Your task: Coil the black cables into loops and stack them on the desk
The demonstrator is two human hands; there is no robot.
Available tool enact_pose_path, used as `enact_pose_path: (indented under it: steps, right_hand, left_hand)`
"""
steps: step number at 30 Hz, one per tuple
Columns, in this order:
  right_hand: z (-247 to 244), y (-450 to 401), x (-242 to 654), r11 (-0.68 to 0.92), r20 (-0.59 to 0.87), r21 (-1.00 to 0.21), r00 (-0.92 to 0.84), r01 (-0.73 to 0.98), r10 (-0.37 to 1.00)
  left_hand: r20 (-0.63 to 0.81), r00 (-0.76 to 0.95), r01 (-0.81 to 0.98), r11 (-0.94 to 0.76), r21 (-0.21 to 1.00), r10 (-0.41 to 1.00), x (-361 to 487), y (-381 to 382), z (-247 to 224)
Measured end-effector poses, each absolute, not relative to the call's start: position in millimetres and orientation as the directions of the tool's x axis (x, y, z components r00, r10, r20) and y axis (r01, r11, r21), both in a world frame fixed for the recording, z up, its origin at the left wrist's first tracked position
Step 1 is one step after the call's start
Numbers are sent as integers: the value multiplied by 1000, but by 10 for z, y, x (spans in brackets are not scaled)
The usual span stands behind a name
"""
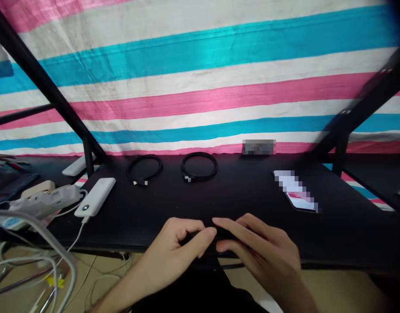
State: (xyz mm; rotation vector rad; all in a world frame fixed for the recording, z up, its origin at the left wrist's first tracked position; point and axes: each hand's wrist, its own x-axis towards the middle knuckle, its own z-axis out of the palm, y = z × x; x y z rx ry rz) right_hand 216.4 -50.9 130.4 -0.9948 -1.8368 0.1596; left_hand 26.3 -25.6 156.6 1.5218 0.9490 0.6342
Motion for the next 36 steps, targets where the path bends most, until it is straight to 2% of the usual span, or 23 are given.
enact_pose_path:
  steps: [4,6,8,11,14,16,18,21,25,29,33,36]
  right_hand:
    - [1269,-473,2244,513,738,-598,174,616,652]
    - [1239,-421,2276,431,685,-689,329,583,650]
    - [1198,-359,2295,382,590,-783,394,491,705]
    - [1120,-278,2298,282,365,-917,307,283,879]
    - [1034,-222,2261,135,130,-990,124,-30,984]
    - [985,-181,2217,61,39,-957,83,-285,996]
    - [948,-130,2170,-13,-58,-869,75,-495,996]
    - [901,-46,2104,-101,-188,-724,55,-682,981]
    - [819,1,1982,-37,-243,-619,146,-785,959]
    - [729,-43,1791,-5,-321,-577,221,-817,921]
    - [667,-85,1598,-42,-402,-542,215,-839,890]
    - [654,-85,1539,-101,-398,-548,152,-831,905]
  left_hand:
    - [-168,530,22,184,983,832,187,-188,1436]
    - [-159,500,-75,226,971,852,180,-135,1378]
    - [-150,439,-161,242,957,886,199,-77,1342]
    - [-171,332,-330,284,900,928,219,11,1321]
    - [-246,236,-519,337,785,940,200,102,1301]
    - [-293,218,-609,364,704,931,201,155,1262]
    - [-311,216,-666,373,646,925,244,183,1196]
    - [-310,165,-715,330,617,936,402,154,1063]
    - [-316,43,-736,244,632,948,677,26,894]
    - [-360,-36,-769,204,605,932,852,-71,812]
    - [-390,-85,-831,151,535,917,912,-90,802]
    - [-401,-69,-834,167,525,914,899,-53,800]
